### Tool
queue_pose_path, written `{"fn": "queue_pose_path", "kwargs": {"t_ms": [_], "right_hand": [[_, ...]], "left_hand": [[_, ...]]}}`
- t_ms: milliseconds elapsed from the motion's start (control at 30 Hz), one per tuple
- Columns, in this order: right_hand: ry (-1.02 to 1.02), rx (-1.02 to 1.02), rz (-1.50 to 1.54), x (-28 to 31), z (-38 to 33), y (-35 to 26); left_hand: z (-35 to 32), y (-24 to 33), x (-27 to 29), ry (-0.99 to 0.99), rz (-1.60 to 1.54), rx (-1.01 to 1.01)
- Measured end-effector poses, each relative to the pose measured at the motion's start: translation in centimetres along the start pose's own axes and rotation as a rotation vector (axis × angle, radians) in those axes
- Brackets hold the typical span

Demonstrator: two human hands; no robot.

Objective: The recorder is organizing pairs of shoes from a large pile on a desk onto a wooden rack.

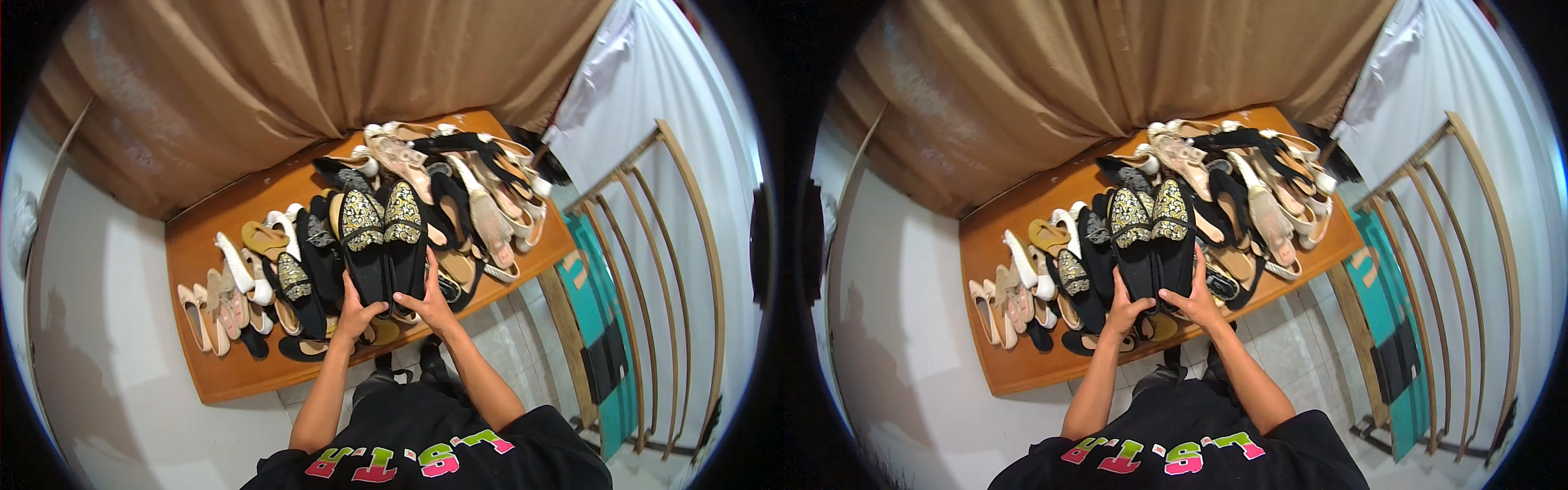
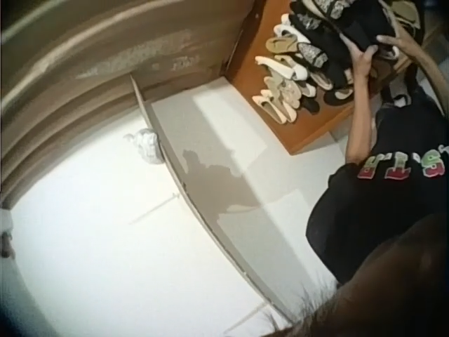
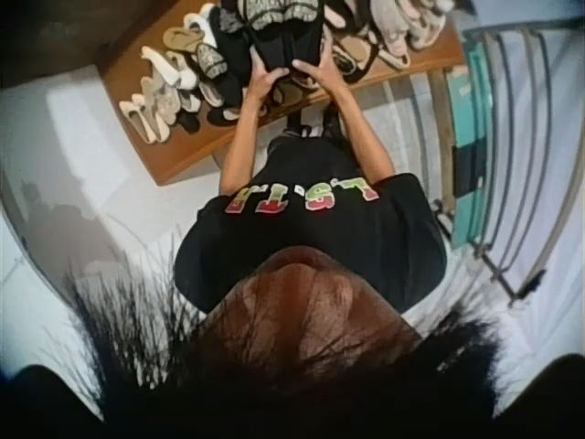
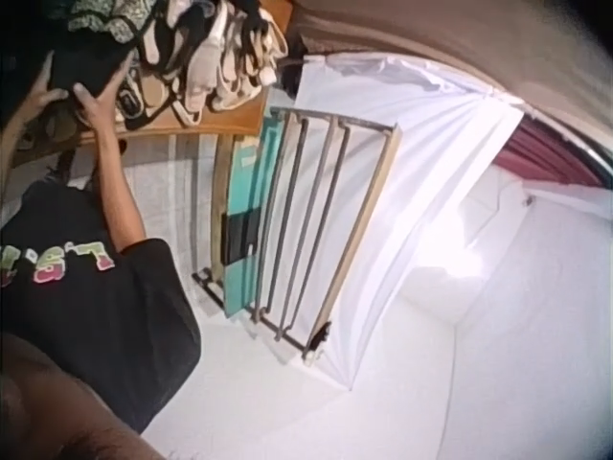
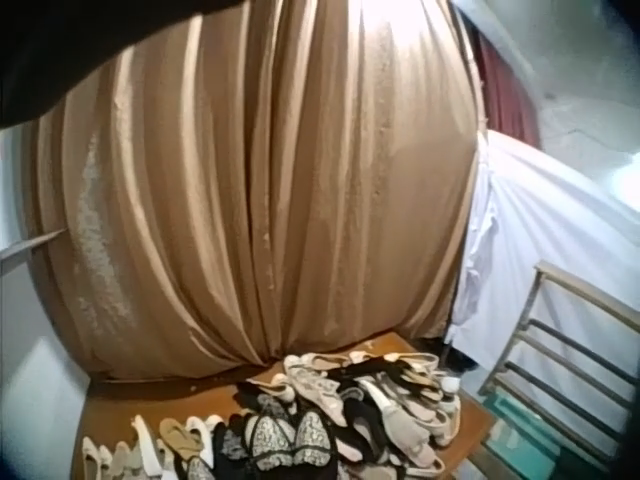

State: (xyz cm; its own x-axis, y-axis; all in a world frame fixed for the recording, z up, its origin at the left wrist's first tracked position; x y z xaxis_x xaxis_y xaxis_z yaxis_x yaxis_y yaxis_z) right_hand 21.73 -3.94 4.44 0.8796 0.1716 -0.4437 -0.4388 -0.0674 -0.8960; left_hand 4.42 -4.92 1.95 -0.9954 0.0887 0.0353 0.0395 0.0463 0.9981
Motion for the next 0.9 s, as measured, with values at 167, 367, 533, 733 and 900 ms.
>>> {"fn": "queue_pose_path", "kwargs": {"t_ms": [167, 367, 533, 733, 900], "right_hand": [[0.147, 0.076, 0.045, 2.0, -4.5, -2.3], [0.350, 0.303, -0.005, 7.1, -12.7, -6.6], [0.583, 0.465, 0.063, 10.6, -22.8, -11.5], [0.923, 0.659, 0.014, 16.3, -39.5, -15.0], [1.139, 0.761, -0.015, 19.1, -54.3, -18.4]], "left_hand": [[-0.5, 1.2, -3.5, -0.178, -0.186, -0.013], [-2.3, 3.8, -12.7, -0.456, -0.415, 0.136], [-5.5, 4.3, -23.4, -0.733, -0.382, 0.133], [-16.3, 7.1, -38.6, -1.085, -0.320, 0.180], [-28.0, 8.0, -49.8, -1.280, -0.224, 0.262]]}}
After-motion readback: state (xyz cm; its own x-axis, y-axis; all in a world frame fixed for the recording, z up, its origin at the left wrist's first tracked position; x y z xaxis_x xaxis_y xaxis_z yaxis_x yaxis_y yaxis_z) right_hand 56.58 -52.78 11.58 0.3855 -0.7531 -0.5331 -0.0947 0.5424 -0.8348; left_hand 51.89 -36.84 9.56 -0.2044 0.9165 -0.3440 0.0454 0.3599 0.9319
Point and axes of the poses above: each hand's wrist, its own z-axis towards the middle knuckle, its own x-axis out of the back of the hand, y = z × x, the point moved 4 cm from there along z, towards the middle knuckle, and after that the axes turned 14 degrees about z, right-handed, at the moved point
